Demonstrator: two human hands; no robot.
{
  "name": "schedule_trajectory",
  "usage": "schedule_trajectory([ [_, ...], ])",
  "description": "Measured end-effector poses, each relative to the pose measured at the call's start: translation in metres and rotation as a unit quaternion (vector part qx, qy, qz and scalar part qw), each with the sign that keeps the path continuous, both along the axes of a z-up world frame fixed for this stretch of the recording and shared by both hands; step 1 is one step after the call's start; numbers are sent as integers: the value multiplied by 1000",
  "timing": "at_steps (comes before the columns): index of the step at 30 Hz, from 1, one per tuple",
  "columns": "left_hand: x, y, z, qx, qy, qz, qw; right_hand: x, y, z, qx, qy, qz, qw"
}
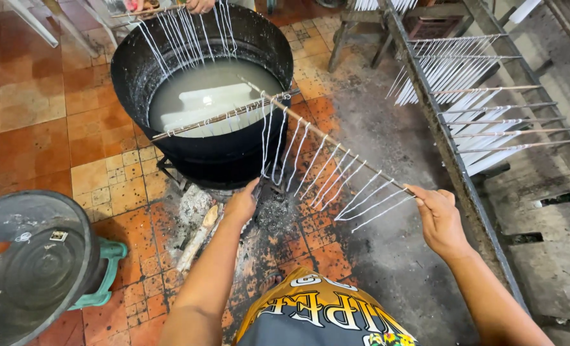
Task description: Dipping candle wicks into molten wax and hanging them on a rack to dry.
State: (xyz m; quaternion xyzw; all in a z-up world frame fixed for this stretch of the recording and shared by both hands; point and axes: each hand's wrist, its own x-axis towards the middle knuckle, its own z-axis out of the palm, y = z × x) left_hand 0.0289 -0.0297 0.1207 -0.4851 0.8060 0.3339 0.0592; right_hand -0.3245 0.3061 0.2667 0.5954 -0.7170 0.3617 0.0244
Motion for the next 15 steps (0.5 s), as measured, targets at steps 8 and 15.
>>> schedule_trajectory([
  [8, 41, 16, -82, 44, -93, -70, 992, 2, 3, 38, -8, 6, -3, 1000],
  [15, 50, 20, 72, 108, 14, 154, 982, -40, 11, 68, 87, 15, -38, 995],
])
